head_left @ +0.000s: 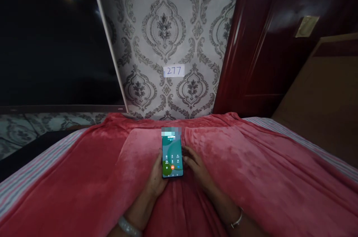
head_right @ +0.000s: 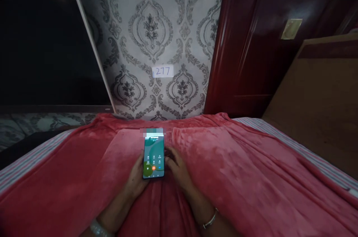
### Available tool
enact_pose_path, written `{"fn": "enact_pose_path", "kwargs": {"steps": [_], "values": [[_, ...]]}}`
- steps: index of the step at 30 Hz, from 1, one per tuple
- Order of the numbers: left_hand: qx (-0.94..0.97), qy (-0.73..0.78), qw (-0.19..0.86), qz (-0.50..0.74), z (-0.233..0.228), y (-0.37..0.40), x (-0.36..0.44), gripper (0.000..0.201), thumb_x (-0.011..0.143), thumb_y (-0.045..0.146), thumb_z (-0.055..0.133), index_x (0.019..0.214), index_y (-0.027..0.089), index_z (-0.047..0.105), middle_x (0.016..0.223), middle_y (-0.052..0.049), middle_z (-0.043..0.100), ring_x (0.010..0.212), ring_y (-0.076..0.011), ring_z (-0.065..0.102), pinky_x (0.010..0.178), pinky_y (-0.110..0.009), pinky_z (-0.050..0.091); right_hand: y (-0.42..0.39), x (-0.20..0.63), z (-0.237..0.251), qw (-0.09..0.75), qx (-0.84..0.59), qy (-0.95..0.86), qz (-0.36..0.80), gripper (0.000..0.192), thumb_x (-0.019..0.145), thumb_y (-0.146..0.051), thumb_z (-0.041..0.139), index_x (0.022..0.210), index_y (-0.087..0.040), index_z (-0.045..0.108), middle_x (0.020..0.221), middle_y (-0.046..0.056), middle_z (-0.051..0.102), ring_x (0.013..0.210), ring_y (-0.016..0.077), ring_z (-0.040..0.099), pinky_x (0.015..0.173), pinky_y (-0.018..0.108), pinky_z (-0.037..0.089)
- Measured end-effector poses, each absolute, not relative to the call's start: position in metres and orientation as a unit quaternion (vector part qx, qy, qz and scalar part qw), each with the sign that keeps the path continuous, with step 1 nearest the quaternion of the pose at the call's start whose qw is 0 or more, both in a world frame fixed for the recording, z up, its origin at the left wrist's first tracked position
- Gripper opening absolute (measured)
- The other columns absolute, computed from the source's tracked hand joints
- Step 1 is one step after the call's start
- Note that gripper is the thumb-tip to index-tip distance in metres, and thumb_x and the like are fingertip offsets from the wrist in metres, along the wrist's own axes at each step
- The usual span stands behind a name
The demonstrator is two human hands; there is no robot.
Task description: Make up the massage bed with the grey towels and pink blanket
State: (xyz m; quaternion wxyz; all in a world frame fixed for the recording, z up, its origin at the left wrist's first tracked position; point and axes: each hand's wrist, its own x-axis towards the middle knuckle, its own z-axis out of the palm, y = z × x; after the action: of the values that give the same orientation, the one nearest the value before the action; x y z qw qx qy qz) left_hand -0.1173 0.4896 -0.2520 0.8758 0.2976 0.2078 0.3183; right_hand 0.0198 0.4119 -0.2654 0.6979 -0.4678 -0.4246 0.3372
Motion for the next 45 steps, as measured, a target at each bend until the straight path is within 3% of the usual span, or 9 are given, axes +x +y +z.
{"fn": "enact_pose_path", "kwargs": {"steps": [5, 12, 20, 26, 39, 45], "values": [[0.301, 0.201, 0.873, 0.327, -0.249, 0.488, -0.117, 0.044, 0.101, 0.041, 0.048, 0.125, 0.011, 0.068, 0.109, -0.014, 0.077, 0.104, -0.0274, 0.073, 0.103, -0.043, 0.052, 0.413, 0.020, -0.268, 0.699, -0.465, -0.427, 0.335, 0.040, 0.079, -0.040, 0.065, 0.116, -0.025, 0.067, 0.117, 0.007, 0.069, 0.110, 0.0277, 0.062, 0.095, 0.044, 0.052], [0.299, 0.248, 0.861, 0.330, -0.237, 0.481, -0.116, 0.050, 0.105, 0.038, 0.034, 0.108, 0.007, 0.074, 0.104, -0.015, 0.078, 0.096, -0.0255, 0.074, 0.104, -0.043, 0.052, 0.414, 0.022, -0.269, 0.699, -0.467, -0.427, 0.334, 0.041, 0.079, -0.038, 0.065, 0.117, -0.025, 0.067, 0.117, 0.007, 0.068, 0.110, 0.0276, 0.062, 0.096, 0.044, 0.051], [0.303, 0.235, 0.863, 0.328, -0.237, 0.482, -0.115, 0.048, 0.105, 0.038, 0.034, 0.108, 0.010, 0.073, 0.101, -0.012, 0.078, 0.097, -0.0240, 0.074, 0.104, -0.041, 0.052, 0.413, 0.019, -0.268, 0.700, -0.469, -0.424, 0.333, 0.040, 0.079, -0.039, 0.064, 0.116, -0.026, 0.068, 0.114, 0.006, 0.069, 0.105, 0.0265, 0.063, 0.089, 0.041, 0.053], [0.303, 0.236, 0.862, 0.331, -0.238, 0.482, -0.115, 0.049, 0.105, 0.039, 0.034, 0.107, 0.010, 0.073, 0.099, -0.011, 0.078, 0.088, -0.0222, 0.075, 0.099, -0.039, 0.054, 0.411, 0.019, -0.265, 0.699, -0.469, -0.417, 0.342, 0.042, 0.078, -0.040, 0.065, 0.117, -0.025, 0.067, 0.117, 0.006, 0.070, 0.107, 0.0262, 0.063, 0.090, 0.041, 0.053], [0.300, 0.225, 0.867, 0.329, -0.241, 0.484, -0.115, 0.047, 0.104, 0.038, 0.037, 0.111, 0.008, 0.073, 0.099, -0.013, 0.078, 0.090, -0.0248, 0.074, 0.101, -0.043, 0.053, 0.412, 0.020, -0.265, 0.695, -0.470, -0.436, 0.327, 0.042, 0.078, -0.040, 0.065, 0.116, -0.025, 0.068, 0.118, 0.007, 0.069, 0.111, 0.0273, 0.062, 0.096, 0.043, 0.051], [0.300, 0.228, 0.866, 0.328, -0.244, 0.485, -0.115, 0.049, 0.104, 0.041, 0.037, 0.108, 0.009, 0.074, 0.098, -0.012, 0.078, 0.089, -0.0232, 0.074, 0.098, -0.039, 0.054, 0.412, 0.021, -0.268, 0.693, -0.468, -0.434, 0.337, 0.043, 0.079, -0.041, 0.067, 0.118, -0.025, 0.066, 0.118, 0.007, 0.069, 0.111, 0.0273, 0.062, 0.096, 0.044, 0.051]]}}
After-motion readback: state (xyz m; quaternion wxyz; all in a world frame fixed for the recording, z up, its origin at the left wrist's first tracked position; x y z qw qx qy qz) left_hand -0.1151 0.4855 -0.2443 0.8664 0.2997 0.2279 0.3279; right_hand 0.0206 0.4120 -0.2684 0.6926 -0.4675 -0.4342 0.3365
